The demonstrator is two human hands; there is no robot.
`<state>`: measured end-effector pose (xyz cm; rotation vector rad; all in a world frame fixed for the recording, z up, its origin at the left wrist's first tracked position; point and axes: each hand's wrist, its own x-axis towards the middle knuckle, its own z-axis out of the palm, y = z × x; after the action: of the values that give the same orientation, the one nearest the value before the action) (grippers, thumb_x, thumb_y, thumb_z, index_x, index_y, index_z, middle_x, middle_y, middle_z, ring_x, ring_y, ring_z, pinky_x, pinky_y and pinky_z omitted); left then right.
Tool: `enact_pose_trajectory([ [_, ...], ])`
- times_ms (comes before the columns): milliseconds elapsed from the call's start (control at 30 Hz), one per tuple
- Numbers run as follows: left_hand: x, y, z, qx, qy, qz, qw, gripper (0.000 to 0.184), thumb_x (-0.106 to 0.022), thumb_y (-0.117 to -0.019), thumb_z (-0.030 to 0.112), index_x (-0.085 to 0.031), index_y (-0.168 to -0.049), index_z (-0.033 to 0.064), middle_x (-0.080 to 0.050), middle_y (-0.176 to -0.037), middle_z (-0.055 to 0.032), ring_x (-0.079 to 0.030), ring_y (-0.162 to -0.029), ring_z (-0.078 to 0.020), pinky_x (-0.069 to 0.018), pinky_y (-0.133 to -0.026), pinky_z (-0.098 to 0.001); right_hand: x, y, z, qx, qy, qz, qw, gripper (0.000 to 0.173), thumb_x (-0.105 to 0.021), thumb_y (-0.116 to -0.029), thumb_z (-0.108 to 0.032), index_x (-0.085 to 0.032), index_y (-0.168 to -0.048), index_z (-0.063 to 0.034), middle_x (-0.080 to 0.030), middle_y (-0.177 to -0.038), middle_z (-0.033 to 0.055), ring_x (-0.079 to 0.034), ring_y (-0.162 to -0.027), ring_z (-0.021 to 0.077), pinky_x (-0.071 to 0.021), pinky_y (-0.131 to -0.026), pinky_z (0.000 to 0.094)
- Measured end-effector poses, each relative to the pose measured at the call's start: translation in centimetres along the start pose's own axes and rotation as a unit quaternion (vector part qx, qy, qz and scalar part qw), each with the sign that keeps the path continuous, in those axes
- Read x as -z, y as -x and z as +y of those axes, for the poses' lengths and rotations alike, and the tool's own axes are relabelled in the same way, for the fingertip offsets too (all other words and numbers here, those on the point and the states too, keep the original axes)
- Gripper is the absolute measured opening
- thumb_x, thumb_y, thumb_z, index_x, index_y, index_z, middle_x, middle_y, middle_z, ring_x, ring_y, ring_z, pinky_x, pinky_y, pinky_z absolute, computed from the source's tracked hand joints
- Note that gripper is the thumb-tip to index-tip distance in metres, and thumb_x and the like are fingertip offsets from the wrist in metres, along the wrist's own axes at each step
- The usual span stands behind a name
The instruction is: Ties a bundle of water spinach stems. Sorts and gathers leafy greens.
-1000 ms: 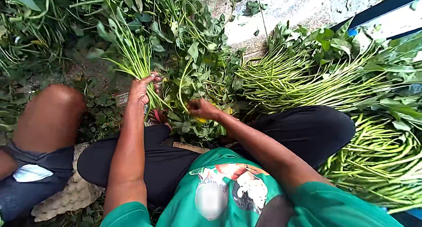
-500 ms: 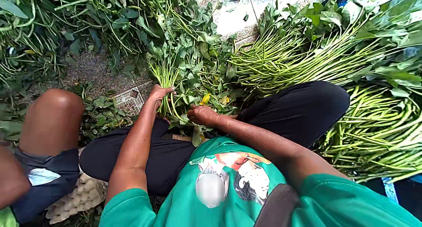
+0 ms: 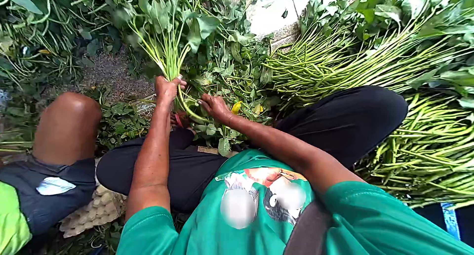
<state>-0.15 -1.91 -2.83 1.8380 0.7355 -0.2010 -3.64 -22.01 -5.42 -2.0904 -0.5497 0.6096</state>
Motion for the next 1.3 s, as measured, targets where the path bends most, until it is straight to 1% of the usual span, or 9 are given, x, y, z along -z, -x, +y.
enact_pose_trajectory([
  [233,4.8,0.2,2.3,-0.059,0.103,0.046,0.992,0.018,-0.066,-0.0999,0.012,-0.065,-0.115,0.0016,-0.074,-0.077,0.0015,-0.071,-0.064,-0.0088,-0.0594,-0.060,-0.0243,0.7,4.6,4.4,-0.087,0.139,-0.198,0.966,0.034,-0.054,-0.1073,-0.029,-0.071,-0.118,-0.0015,-0.070,-0.116,0.0269,-0.066,-0.114,0.0475,-0.0475,-0.097,0.0703],
  [400,4.0,0.7,2.3,-0.106,0.097,0.011,0.989,0.017,-0.065,-0.0986,0.007,-0.064,-0.114,-0.0005,-0.075,-0.082,-0.0004,-0.073,-0.069,-0.0099,-0.0616,-0.066,-0.0255,2.7,1.4,0.5,0.052,0.082,-0.026,0.995,0.034,-0.062,-0.1027,-0.031,-0.071,-0.122,-0.0038,-0.069,-0.122,0.0183,-0.064,-0.119,0.0364,-0.0467,-0.102,0.0588],
  [500,2.7,1.7,3.0,-0.119,0.142,-0.010,0.983,0.015,-0.064,-0.0988,0.004,-0.064,-0.113,-0.0014,-0.076,-0.082,-0.0027,-0.074,-0.071,-0.0128,-0.0628,-0.068,-0.0268,1.6,-0.6,-3.3,0.070,-0.034,-0.068,0.995,0.041,-0.060,-0.1049,-0.030,-0.062,-0.137,-0.0046,-0.074,-0.113,0.0140,-0.071,-0.107,0.0274,-0.0528,-0.102,0.0518],
  [600,3.0,2.3,3.5,-0.114,0.184,-0.003,0.976,0.015,-0.062,-0.1005,0.004,-0.062,-0.115,-0.0005,-0.076,-0.085,-0.0041,-0.075,-0.074,-0.0153,-0.0631,-0.068,-0.0284,-0.5,-1.1,-5.3,0.030,-0.101,-0.054,0.993,0.032,-0.053,-0.1074,-0.025,-0.067,-0.120,0.0019,-0.070,-0.091,0.0183,-0.069,-0.085,0.0322,-0.0544,-0.085,0.0537],
  [700,4.1,2.9,3.6,-0.098,0.247,0.023,0.964,0.015,-0.062,-0.0999,0.002,-0.060,-0.114,-0.0011,-0.075,-0.083,-0.0066,-0.075,-0.074,-0.0192,-0.0648,-0.072,-0.0326,-0.5,-0.4,-5.8,0.027,-0.059,-0.046,0.997,0.030,-0.051,-0.1077,-0.024,-0.066,-0.108,0.0026,-0.069,-0.091,0.0196,-0.069,-0.088,0.0354,-0.0534,-0.082,0.0559],
  [1000,3.7,3.5,3.5,-0.022,0.273,0.002,0.962,0.013,-0.062,-0.1007,0.005,-0.062,-0.113,0.0016,-0.073,-0.084,-0.0058,-0.073,-0.073,-0.0173,-0.0634,-0.067,-0.0318,1.7,1.2,-7.4,0.012,0.029,-0.180,0.983,0.035,-0.053,-0.1040,-0.013,-0.050,-0.138,-0.0018,-0.070,-0.097,0.0240,-0.071,-0.094,0.0434,-0.0543,-0.085,0.0609],
  [1100,4.4,3.4,3.8,0.009,0.279,-0.068,0.958,0.016,-0.058,-0.1035,0.008,-0.061,-0.118,0.0040,-0.073,-0.087,-0.0044,-0.073,-0.077,-0.0158,-0.0638,-0.071,-0.0318,0.8,1.6,-5.6,0.048,-0.010,-0.173,0.984,0.033,-0.052,-0.1063,-0.015,-0.055,-0.135,0.0012,-0.070,-0.100,0.0251,-0.070,-0.096,0.0422,-0.0540,-0.088,0.0600],
  [1200,5.4,3.2,4.3,0.018,0.327,-0.136,0.935,0.022,-0.050,-0.1081,0.015,-0.063,-0.124,0.0084,-0.070,-0.087,0.0002,-0.071,-0.077,-0.0111,-0.0623,-0.072,-0.0281,0.2,2.0,-3.4,0.091,-0.026,-0.185,0.978,0.035,-0.049,-0.1097,-0.025,-0.067,-0.111,0.0060,-0.070,-0.104,0.0240,-0.069,-0.101,0.0384,-0.0522,-0.092,0.0568],
  [1300,6.2,3.1,4.5,0.006,0.359,-0.146,0.922,0.022,-0.046,-0.1098,0.018,-0.063,-0.122,0.0106,-0.068,-0.085,0.0021,-0.070,-0.075,-0.0100,-0.0627,-0.073,-0.0279,1.4,1.4,-2.6,0.092,0.024,-0.229,0.969,0.039,-0.047,-0.1109,-0.027,-0.066,-0.117,0.0066,-0.068,-0.116,0.0250,-0.067,-0.110,0.0396,-0.0500,-0.098,0.0574],
])
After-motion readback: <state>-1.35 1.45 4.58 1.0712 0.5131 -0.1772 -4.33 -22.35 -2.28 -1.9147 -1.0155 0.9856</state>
